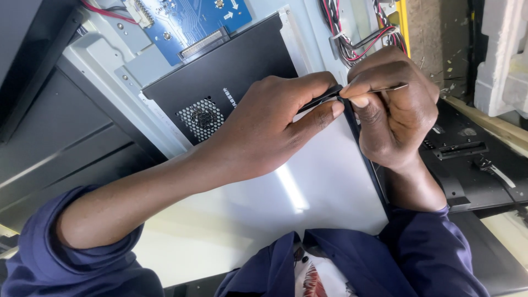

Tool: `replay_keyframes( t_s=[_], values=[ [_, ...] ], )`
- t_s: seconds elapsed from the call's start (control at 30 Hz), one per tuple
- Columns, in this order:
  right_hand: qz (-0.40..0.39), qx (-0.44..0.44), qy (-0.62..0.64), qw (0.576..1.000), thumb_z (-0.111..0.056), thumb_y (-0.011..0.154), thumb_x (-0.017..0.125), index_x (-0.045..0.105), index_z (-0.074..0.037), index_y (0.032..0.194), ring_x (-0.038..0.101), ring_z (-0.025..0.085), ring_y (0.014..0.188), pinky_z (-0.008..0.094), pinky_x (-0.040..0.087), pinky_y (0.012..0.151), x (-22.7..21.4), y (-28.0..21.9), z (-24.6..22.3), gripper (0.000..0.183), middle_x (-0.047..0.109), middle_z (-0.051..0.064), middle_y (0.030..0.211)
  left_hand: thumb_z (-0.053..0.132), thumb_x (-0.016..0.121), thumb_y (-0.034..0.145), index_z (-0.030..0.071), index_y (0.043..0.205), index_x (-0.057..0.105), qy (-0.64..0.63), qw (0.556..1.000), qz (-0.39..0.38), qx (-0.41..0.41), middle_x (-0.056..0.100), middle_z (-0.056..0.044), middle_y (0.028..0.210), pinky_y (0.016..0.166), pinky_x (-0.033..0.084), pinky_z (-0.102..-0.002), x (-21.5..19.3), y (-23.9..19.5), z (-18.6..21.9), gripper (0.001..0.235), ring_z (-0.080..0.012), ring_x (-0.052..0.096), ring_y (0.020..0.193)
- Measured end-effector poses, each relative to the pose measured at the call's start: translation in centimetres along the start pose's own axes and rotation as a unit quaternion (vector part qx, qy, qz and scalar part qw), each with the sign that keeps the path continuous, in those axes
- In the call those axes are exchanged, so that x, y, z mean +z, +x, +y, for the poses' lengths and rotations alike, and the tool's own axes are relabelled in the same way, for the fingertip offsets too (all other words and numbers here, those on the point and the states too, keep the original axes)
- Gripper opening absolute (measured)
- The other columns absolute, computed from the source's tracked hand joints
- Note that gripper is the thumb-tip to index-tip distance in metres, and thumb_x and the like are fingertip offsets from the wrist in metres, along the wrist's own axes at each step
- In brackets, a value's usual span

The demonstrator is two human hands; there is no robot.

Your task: The person uses a small metal tool to pry and adjust the bezel along the edges of a flat-screen monitor. They work on the top and side edges, carefully manipulating the frame to align it with the screen panel.

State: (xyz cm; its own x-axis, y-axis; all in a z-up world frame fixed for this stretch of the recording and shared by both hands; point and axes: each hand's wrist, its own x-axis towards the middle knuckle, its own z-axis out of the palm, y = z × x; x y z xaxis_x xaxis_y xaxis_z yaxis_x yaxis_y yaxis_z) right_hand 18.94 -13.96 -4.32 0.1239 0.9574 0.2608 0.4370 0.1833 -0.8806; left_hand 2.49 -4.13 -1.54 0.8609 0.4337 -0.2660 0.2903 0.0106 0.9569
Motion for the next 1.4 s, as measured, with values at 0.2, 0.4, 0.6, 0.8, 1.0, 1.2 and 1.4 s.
replay_keyframes(
  t_s=[0.2,0.4,0.6,0.8,1.0,1.2,1.4],
  values=[
    [0.000,0.002,-0.005,1.000,-0.014,0.104,0.046,0.057,0.008,0.089,0.053,0.029,0.072,0.037,0.041,0.068,0.01,0.01,-0.07,0.029,0.054,0.022,0.083,0.033,0.040,0.101,0.011,0.082,0.046,0.006,1.000,0.004,0.000,0.033,-0.001,0.058,0.052,0.023,-0.033,0.14,0.02,-0.19,0.029,-0.0152,0.029,0.053],
    [-0.001,-0.007,-0.003,1.000,-0.013,0.104,0.047,0.057,0.008,0.089,0.052,0.028,0.071,0.037,0.040,0.066,0.00,0.13,-0.03,0.028,0.053,0.022,0.081,0.031,0.041,0.101,0.011,0.085,0.048,-0.003,1.000,0.005,0.003,0.032,0.000,0.059,0.052,0.024,-0.032,0.13,0.00,-0.18,0.026,-0.0146,0.028,0.054],
    [-0.003,-0.020,-0.028,0.999,-0.014,0.105,0.047,0.058,0.008,0.088,0.053,0.030,0.071,0.038,0.040,0.065,-0.12,0.10,-0.11,0.030,0.054,0.022,0.079,0.032,0.040,0.100,0.012,0.085,0.048,-0.002,1.000,0.006,0.006,0.033,0.000,0.060,0.053,0.024,-0.033,0.16,0.04,-0.27,0.027,-0.0158,0.029,0.054],
    [-0.002,-0.020,-0.029,0.999,-0.015,0.105,0.046,0.058,0.008,0.088,0.054,0.030,0.072,0.038,0.041,0.065,-0.11,0.06,-0.06,0.031,0.054,0.021,0.078,0.031,0.041,0.101,0.012,0.086,0.049,0.003,1.000,0.006,0.011,0.034,-0.001,0.060,0.053,0.025,-0.033,0.18,0.06,-0.37,0.025,-0.0170,0.029,0.054],
    [0.000,-0.016,-0.026,1.000,-0.014,0.104,0.047,0.058,0.008,0.088,0.054,0.030,0.072,0.038,0.041,0.067,-0.16,0.02,-0.10,0.029,0.054,0.021,0.079,0.031,0.042,0.100,0.012,0.087,0.049,0.004,1.000,0.009,0.016,0.035,-0.002,0.060,0.053,0.025,-0.034,0.24,0.12,-0.47,0.025,-0.0179,0.030,0.054],
    [0.004,-0.013,-0.021,1.000,-0.013,0.104,0.048,0.057,0.007,0.088,0.054,0.029,0.071,0.038,0.041,0.067,-0.09,-0.05,-0.06,0.028,0.054,0.021,0.079,0.032,0.041,0.101,0.012,0.087,0.050,0.004,1.000,0.008,0.020,0.035,-0.001,0.059,0.052,0.025,-0.033,0.19,0.11,-0.44,0.026,-0.0173,0.030,0.053],
    [0.006,-0.009,-0.013,1.000,-0.014,0.104,0.048,0.057,0.007,0.088,0.054,0.029,0.072,0.038,0.041,0.067,-0.07,-0.20,0.15,0.027,0.054,0.021,0.079,0.030,0.042,0.100,0.012,0.088,0.052,-0.001,1.000,0.008,0.017,0.036,-0.001,0.060,0.052,0.025,-0.033,0.20,0.12,-0.43,0.024,-0.0165,0.030,0.054]
  ],
)
